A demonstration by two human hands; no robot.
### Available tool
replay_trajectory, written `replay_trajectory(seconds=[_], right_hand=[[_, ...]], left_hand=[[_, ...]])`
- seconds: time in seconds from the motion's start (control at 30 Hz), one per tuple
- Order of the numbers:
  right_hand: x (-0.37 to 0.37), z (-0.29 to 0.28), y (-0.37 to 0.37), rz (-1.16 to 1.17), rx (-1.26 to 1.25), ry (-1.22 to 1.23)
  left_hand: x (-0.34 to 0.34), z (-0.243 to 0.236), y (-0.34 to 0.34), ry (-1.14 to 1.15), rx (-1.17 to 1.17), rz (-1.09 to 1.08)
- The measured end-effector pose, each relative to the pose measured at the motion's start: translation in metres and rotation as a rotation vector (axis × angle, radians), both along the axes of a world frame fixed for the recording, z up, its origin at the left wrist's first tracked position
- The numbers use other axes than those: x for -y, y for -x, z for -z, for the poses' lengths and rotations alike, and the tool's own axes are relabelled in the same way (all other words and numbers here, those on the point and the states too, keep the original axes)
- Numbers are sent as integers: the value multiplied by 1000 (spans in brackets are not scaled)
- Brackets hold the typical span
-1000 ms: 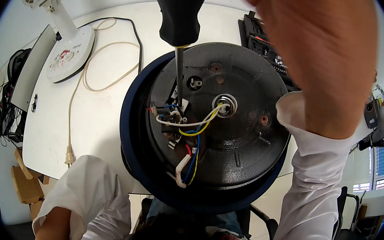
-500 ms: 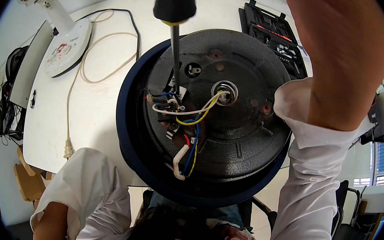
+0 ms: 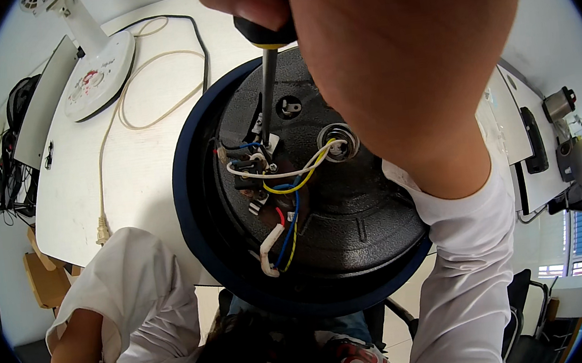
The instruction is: The person uses a screwdriver to tighten screws on the internal components of a disassembled appliance base. They manipulate wires and secure parts within the circular housing while seated at a workbench.
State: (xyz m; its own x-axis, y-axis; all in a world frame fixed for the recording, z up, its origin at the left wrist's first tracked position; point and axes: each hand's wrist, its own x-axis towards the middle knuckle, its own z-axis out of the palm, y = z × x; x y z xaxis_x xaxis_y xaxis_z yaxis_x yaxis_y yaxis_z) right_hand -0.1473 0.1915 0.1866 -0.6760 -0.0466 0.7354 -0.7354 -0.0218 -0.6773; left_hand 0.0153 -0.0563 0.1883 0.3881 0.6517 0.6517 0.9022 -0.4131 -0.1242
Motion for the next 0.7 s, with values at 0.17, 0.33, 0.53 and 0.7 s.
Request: replay_trajectory(seconds=[0.17, 0.33, 0.53, 0.7], right_hand=[[3, 5, -3, -6, -1, 26], [5, 5, -5, -16, -6, 47], [10, -3, -5, -20, -8, 58], [13, -17, -6, -37, -7, 83]], left_hand=[[1, 1, 0, 1, 3, -8], [1, 1, -1, -1, 0, -19], [4, 1, -2, -9, -1, -28], [5, 2, -6, -16, -18, -44]])
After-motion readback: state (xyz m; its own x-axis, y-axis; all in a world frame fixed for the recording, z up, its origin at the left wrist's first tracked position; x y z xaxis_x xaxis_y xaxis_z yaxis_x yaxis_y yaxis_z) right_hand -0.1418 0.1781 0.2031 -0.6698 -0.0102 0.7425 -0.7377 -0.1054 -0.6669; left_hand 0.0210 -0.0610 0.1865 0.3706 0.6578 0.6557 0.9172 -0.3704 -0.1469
